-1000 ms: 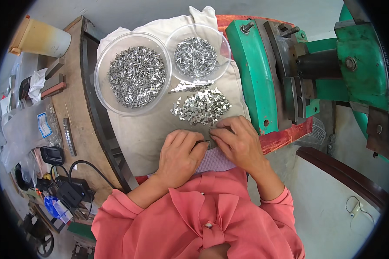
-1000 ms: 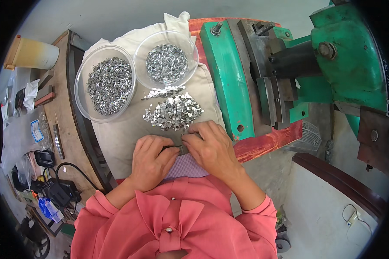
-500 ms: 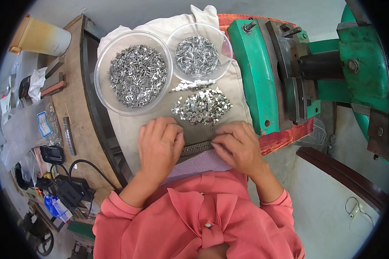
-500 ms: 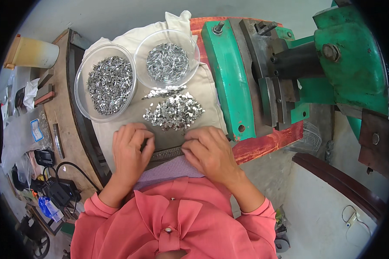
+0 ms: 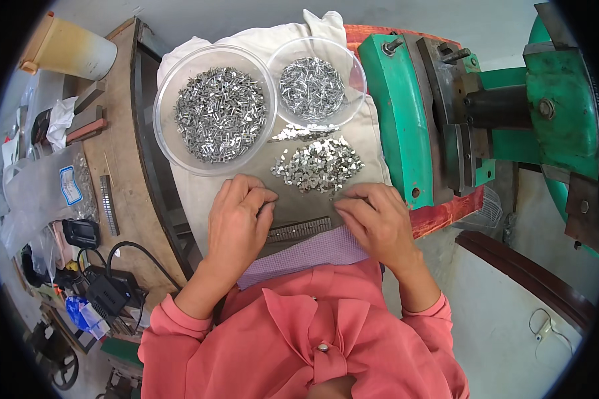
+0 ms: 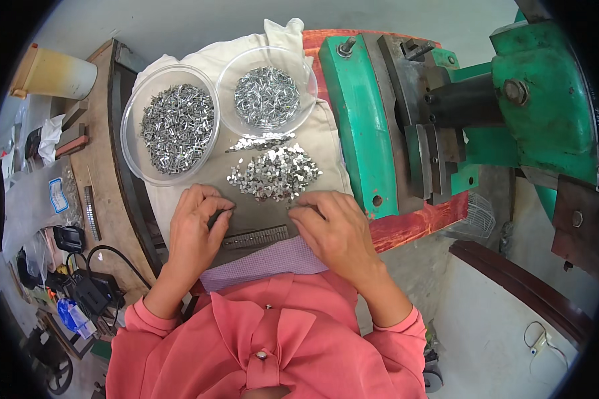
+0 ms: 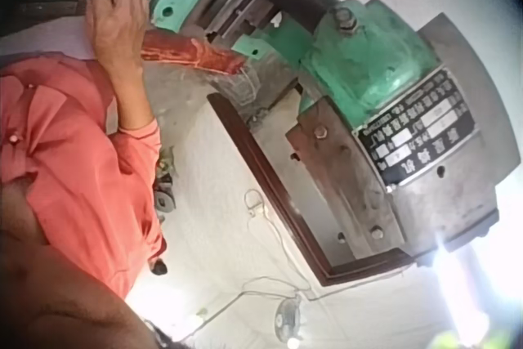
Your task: The person assembles and presses small metal components using a manual press machine.
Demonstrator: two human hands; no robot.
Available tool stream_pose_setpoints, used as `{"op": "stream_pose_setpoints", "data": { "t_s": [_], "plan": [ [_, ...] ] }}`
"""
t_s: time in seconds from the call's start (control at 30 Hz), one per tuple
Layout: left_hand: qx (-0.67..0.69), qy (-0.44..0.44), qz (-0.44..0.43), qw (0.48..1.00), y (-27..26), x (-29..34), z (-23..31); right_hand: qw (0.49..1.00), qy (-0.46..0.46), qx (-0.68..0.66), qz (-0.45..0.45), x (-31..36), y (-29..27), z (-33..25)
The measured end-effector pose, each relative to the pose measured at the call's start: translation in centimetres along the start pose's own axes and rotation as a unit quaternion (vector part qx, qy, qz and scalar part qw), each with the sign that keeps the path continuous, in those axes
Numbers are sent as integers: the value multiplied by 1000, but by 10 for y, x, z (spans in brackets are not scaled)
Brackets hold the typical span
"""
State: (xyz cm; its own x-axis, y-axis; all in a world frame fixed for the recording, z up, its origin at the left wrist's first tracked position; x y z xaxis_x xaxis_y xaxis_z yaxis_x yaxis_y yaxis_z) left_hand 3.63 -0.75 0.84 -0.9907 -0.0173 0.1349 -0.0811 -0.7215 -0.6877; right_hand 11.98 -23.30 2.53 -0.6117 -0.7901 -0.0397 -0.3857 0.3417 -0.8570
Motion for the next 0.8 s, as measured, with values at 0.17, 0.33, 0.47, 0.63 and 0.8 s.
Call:
{"op": "stream_pose_setpoints", "data": {
  "t_s": [0.17,0.33,0.47,0.63,0.8],
  "plan": [
    [-12,1,-16,1000,-3,-3,-1,999,-10,27,-29,-14,7,1],
    [-24,23,-13,999,-4,-8,-6,998,-12,61,-23,-15,2,3],
    [-39,67,-19,997,-5,-8,-9,1000,-12,-2,-27,-7,-1,1],
    [-81,107,-33,990,-6,-12,-9,1000,22,-10,-14,-3,2,3],
    [-137,133,-16,981,2,-13,-10,1000,19,-1,-9,-7,5,2]
  ]
}}
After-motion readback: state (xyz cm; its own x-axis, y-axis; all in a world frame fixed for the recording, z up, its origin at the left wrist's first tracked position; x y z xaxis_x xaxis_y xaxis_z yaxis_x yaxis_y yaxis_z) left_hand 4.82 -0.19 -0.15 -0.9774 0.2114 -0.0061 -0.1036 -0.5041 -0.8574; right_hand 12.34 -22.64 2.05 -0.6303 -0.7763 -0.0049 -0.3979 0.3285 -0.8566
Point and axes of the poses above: each hand's wrist, its own x-axis away from the middle knuckle, its own y-axis out of the palm, z = x × y, the point moved 1 cm from there along -x, towards the middle knuckle, and after that the axes turned 11 degrees about -z, right-handed, at the moved point
